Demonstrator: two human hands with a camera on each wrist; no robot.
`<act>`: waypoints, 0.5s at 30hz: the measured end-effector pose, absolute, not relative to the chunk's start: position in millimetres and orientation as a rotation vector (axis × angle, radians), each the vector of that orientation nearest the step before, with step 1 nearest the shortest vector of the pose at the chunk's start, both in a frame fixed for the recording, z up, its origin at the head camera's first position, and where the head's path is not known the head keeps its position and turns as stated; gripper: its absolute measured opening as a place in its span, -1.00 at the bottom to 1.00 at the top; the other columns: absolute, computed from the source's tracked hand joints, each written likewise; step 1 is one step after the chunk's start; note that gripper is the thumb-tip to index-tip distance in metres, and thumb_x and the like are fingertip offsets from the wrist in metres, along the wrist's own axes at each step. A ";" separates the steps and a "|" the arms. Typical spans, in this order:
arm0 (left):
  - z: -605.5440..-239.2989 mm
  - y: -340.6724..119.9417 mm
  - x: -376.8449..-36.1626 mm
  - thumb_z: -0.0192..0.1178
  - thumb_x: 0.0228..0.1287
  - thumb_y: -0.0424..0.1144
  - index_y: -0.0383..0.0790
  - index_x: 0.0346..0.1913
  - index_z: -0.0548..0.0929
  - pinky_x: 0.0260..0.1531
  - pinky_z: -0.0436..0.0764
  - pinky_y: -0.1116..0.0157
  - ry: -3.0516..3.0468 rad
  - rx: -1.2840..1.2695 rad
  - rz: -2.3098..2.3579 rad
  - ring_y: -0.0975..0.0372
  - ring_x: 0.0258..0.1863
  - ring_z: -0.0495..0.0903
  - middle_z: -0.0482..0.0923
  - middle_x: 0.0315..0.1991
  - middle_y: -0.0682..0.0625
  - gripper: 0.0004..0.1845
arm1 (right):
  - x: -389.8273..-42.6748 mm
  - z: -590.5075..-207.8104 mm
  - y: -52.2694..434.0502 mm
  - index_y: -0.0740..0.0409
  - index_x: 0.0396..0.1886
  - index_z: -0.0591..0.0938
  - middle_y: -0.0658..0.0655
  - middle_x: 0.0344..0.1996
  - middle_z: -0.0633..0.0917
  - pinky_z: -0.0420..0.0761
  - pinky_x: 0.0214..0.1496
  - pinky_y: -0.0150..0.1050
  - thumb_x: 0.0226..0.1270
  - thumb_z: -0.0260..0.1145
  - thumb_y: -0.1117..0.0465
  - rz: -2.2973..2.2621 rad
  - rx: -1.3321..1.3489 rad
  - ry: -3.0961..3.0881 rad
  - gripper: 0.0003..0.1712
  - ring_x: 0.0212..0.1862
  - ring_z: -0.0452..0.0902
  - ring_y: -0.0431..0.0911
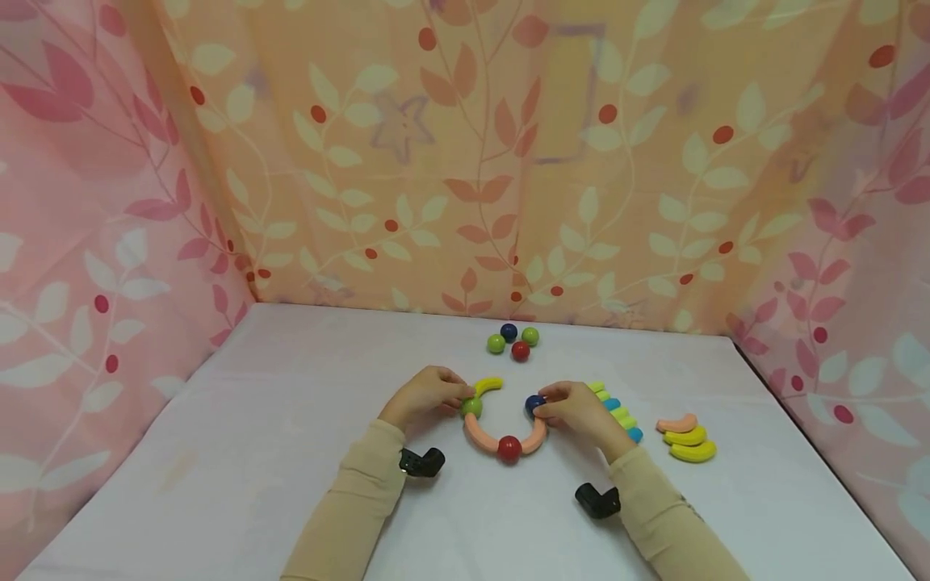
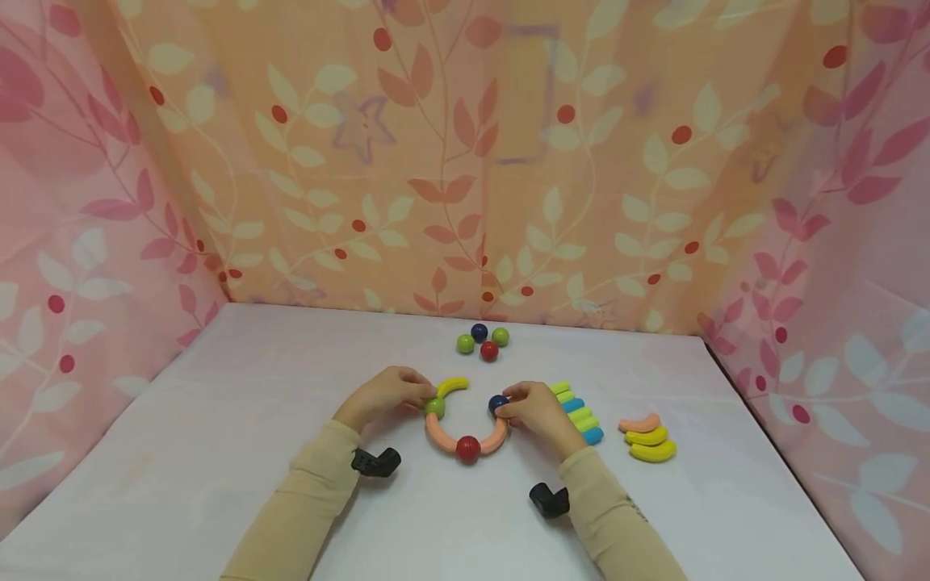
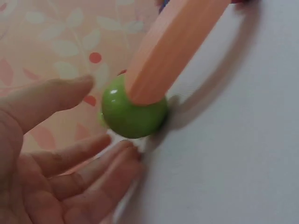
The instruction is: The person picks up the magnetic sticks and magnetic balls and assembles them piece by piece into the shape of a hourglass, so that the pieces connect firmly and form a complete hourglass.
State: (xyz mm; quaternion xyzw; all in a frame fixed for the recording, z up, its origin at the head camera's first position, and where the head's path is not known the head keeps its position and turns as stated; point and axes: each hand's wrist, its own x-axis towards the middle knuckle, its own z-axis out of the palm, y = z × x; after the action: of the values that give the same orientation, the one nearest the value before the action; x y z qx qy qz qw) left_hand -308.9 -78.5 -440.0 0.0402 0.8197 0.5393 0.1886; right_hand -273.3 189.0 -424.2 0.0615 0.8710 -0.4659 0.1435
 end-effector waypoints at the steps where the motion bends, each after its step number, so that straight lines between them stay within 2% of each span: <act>1: -439.9 -77.1 -308.8 0.35 0.26 -0.07 -0.31 -0.01 0.65 -0.14 0.70 0.29 2.313 0.106 1.532 0.21 -0.22 0.68 0.71 -0.16 -0.07 -0.60 | -274.2 -424.3 188.1 0.25 0.18 0.60 0.27 0.10 0.63 0.68 -0.02 -0.28 0.29 0.42 0.17 -1.333 0.181 2.516 -0.50 -0.09 0.58 -0.06; 5: -441.3 -69.9 -308.1 0.31 0.30 -0.03 -0.33 0.06 0.61 -0.18 0.70 0.31 2.368 0.077 1.561 0.24 -0.23 0.65 0.69 -0.13 -0.09 -0.54 | -276.7 -423.3 182.1 0.26 0.15 0.62 0.27 0.08 0.65 0.67 0.01 -0.24 0.28 0.43 0.16 -1.294 0.161 2.564 -0.52 -0.06 0.56 -0.02; 11: -441.1 -65.9 -303.8 0.35 0.26 -0.13 -0.34 -0.13 0.65 -0.39 0.68 0.38 2.356 -0.011 1.559 0.25 -0.41 0.59 0.62 -0.37 -0.05 -0.69 | -278.9 -419.1 172.9 0.27 0.12 0.64 0.26 0.05 0.67 0.65 0.13 -0.11 0.25 0.42 0.22 -1.267 0.065 2.633 -0.55 0.04 0.56 0.03; 15: -440.2 -64.6 -303.4 0.36 0.24 -0.22 -0.34 -0.13 0.67 -0.41 0.67 0.39 2.330 0.005 1.540 0.26 -0.43 0.57 0.61 -0.40 -0.04 -0.74 | -281.0 -419.1 170.8 0.29 0.07 0.65 0.25 -0.03 0.67 0.64 0.02 -0.18 0.19 0.46 0.20 -1.239 0.088 2.656 -0.54 -0.02 0.54 0.02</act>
State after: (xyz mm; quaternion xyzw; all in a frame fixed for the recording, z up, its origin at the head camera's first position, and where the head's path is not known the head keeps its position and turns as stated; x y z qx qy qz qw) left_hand -303.4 -64.6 -440.2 0.0017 0.8216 0.5430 0.1735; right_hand -281.0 170.8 -419.1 0.0299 0.9008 -0.4203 0.1047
